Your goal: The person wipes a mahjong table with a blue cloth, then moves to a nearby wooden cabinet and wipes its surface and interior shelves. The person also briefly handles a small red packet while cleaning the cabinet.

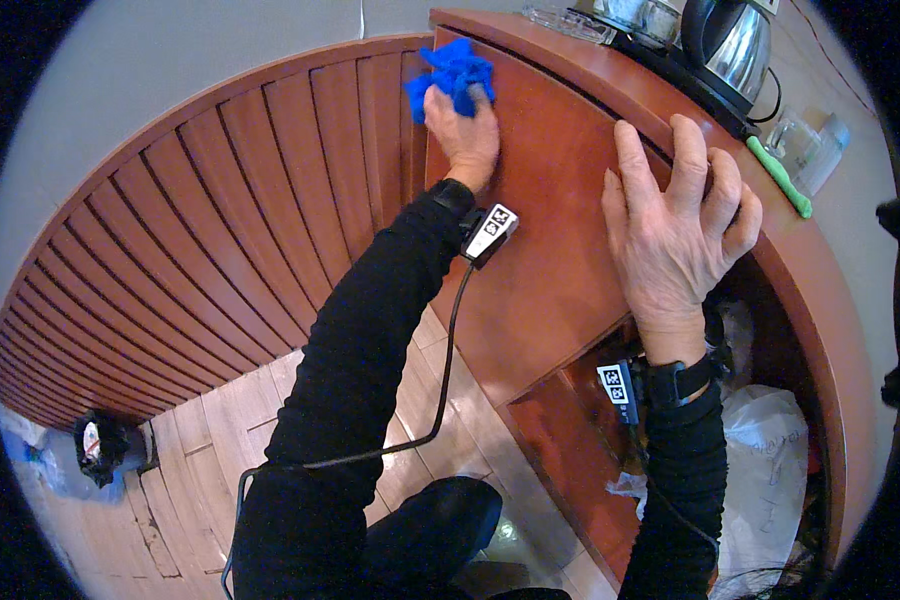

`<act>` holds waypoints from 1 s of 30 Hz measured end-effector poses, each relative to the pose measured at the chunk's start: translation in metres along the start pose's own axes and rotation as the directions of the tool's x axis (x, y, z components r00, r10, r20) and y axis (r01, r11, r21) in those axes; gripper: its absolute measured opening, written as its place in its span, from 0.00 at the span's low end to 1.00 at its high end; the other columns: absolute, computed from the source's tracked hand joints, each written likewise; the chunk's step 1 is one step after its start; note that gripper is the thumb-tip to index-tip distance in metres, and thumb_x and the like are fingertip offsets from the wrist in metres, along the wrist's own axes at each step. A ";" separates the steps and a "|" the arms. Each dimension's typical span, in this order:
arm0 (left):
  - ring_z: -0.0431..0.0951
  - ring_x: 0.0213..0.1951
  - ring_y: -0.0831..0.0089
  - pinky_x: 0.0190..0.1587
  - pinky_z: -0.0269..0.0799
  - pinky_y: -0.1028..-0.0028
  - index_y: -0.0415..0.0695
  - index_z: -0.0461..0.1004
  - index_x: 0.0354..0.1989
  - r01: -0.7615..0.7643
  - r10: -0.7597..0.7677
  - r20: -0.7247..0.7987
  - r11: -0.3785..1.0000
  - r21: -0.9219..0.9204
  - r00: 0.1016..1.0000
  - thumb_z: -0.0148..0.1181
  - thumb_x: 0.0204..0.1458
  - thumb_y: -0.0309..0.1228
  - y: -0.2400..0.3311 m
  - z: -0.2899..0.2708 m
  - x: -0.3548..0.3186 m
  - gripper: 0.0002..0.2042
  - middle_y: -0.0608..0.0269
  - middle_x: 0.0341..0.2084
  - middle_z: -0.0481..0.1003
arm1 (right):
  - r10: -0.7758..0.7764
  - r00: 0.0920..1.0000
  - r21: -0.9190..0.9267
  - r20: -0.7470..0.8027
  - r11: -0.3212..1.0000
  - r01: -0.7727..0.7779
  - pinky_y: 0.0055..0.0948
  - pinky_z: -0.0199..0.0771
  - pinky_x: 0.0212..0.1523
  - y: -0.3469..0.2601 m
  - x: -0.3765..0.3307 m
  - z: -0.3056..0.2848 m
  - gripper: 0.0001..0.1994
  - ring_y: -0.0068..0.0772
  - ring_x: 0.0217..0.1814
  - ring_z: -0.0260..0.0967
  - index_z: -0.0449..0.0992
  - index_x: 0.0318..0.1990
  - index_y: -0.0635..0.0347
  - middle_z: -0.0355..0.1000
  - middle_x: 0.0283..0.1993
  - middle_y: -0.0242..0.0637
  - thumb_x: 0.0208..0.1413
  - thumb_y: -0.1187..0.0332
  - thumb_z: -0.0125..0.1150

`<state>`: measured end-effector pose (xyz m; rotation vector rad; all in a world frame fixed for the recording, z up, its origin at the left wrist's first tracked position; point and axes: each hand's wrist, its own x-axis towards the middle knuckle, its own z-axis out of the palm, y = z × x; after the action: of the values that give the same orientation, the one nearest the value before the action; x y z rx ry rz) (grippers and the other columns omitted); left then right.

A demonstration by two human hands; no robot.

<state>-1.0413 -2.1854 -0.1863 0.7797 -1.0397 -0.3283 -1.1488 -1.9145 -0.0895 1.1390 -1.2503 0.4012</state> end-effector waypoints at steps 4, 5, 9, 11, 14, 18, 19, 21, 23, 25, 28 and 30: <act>0.69 0.57 0.43 0.61 0.63 0.54 0.42 0.72 0.57 0.270 -0.259 0.137 0.961 -0.066 0.956 0.59 0.61 0.38 -0.057 -0.034 -0.024 0.19 0.42 0.52 0.72 | 0.011 1.000 -0.009 -0.006 1.000 -0.011 0.42 0.47 0.68 -0.001 0.000 -0.001 0.18 0.34 0.64 0.60 0.81 0.52 0.27 0.67 0.64 0.22 0.52 0.52 0.69; 0.70 0.58 0.43 0.61 0.63 0.54 0.42 0.72 0.58 0.300 -0.294 0.180 0.954 -0.006 0.939 0.58 0.62 0.38 -0.067 -0.047 -0.035 0.19 0.41 0.54 0.72 | 0.013 1.000 -0.012 -0.002 1.000 -0.013 0.42 0.47 0.68 -0.001 0.000 -0.001 0.18 0.34 0.64 0.60 0.81 0.52 0.27 0.67 0.64 0.22 0.52 0.52 0.69; 0.68 0.63 0.50 0.63 0.65 0.61 0.39 0.67 0.62 0.419 -0.387 0.274 0.905 -0.067 0.880 0.60 0.61 0.35 -0.060 -0.072 -0.092 0.23 0.43 0.60 0.69 | 0.028 1.000 -0.008 -0.014 1.000 -0.028 0.41 0.47 0.68 0.000 -0.001 0.000 0.17 0.33 0.64 0.61 0.81 0.52 0.27 0.67 0.64 0.22 0.53 0.52 0.68; 0.63 0.66 0.46 0.68 0.59 0.58 0.36 0.64 0.65 0.336 -0.297 0.256 0.934 -0.122 0.920 0.64 0.58 0.33 -0.026 -0.066 -0.115 0.28 0.43 0.66 0.62 | 0.018 1.000 -0.003 -0.016 1.000 -0.018 0.40 0.47 0.68 0.000 -0.001 0.002 0.17 0.33 0.64 0.61 0.81 0.52 0.27 0.67 0.64 0.22 0.53 0.52 0.68; 0.53 0.72 0.42 0.73 0.46 0.51 0.42 0.59 0.70 -0.199 0.265 0.331 0.955 -0.221 0.906 0.68 0.51 0.33 0.039 -0.057 -0.128 0.37 0.40 0.71 0.53 | 0.038 0.999 0.002 -0.009 0.999 -0.038 0.40 0.46 0.68 0.001 -0.001 -0.001 0.16 0.32 0.64 0.62 0.81 0.53 0.25 0.68 0.64 0.20 0.55 0.52 0.67; 0.50 0.73 0.44 0.74 0.43 0.51 0.45 0.56 0.71 -0.323 0.341 0.261 0.940 -0.110 0.903 0.66 0.51 0.32 0.075 -0.035 -0.149 0.38 0.42 0.72 0.51 | 0.039 0.999 -0.022 0.010 0.999 -0.039 0.41 0.46 0.68 -0.001 0.000 -0.004 0.16 0.31 0.64 0.62 0.81 0.53 0.24 0.68 0.64 0.18 0.56 0.52 0.66; 0.51 0.73 0.46 0.74 0.44 0.53 0.43 0.55 0.72 -0.283 0.313 0.149 0.940 -0.192 0.938 0.66 0.52 0.32 0.066 -0.033 -0.152 0.38 0.43 0.72 0.51 | 0.047 0.999 -0.021 0.023 0.999 -0.046 0.41 0.46 0.68 -0.002 0.001 -0.003 0.16 0.31 0.64 0.62 0.81 0.53 0.24 0.68 0.64 0.18 0.56 0.52 0.66; 0.54 0.72 0.50 0.74 0.47 0.56 0.39 0.53 0.71 -0.157 0.170 0.059 0.969 -0.189 0.984 0.64 0.54 0.30 0.034 -0.036 -0.165 0.38 0.45 0.71 0.53 | 0.051 0.999 0.001 0.004 0.999 -0.051 0.40 0.46 0.68 -0.002 0.001 -0.004 0.16 0.31 0.64 0.62 0.81 0.52 0.24 0.68 0.64 0.18 0.55 0.52 0.67; 0.57 0.70 0.55 0.73 0.50 0.60 0.35 0.50 0.71 0.194 -0.191 0.090 0.980 -0.031 0.977 0.63 0.56 0.28 -0.004 -0.056 -0.185 0.37 0.47 0.69 0.55 | 0.051 0.998 -0.005 0.021 0.999 -0.051 0.40 0.46 0.68 -0.001 0.002 -0.004 0.16 0.31 0.64 0.62 0.82 0.52 0.24 0.68 0.64 0.18 0.54 0.52 0.67; 0.58 0.70 0.57 0.72 0.52 0.62 0.33 0.49 0.71 0.605 -0.578 0.180 0.766 -0.218 0.796 0.62 0.56 0.25 -0.030 -0.080 -0.204 0.37 0.48 0.69 0.55 | 0.046 0.999 -0.014 0.006 0.999 -0.045 0.40 0.46 0.68 0.000 0.001 -0.004 0.16 0.31 0.64 0.62 0.82 0.52 0.24 0.69 0.64 0.18 0.54 0.51 0.68; 0.57 0.70 0.52 0.72 0.51 0.59 0.34 0.48 0.71 0.479 -0.453 0.330 0.878 0.001 0.829 0.61 0.54 0.22 -0.042 -0.101 -0.210 0.37 0.47 0.69 0.55 | 0.048 0.999 -0.022 0.002 0.999 -0.048 0.40 0.46 0.68 0.002 0.000 -0.006 0.17 0.31 0.63 0.62 0.81 0.52 0.24 0.69 0.63 0.17 0.54 0.50 0.68; 0.56 0.70 0.48 0.73 0.49 0.57 0.34 0.48 0.72 0.063 -0.062 0.364 0.998 0.008 0.929 0.62 0.54 0.22 -0.040 -0.096 -0.195 0.38 0.44 0.69 0.55 | 0.037 0.999 -0.024 0.003 0.999 -0.037 0.40 0.46 0.68 0.002 0.000 -0.006 0.17 0.31 0.63 0.62 0.81 0.53 0.23 0.69 0.63 0.17 0.54 0.50 0.68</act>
<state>-1.0496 -2.0585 -0.3675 0.7655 -1.3636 -0.5446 -1.1472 -1.9089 -0.0875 1.0981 -1.2776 0.4111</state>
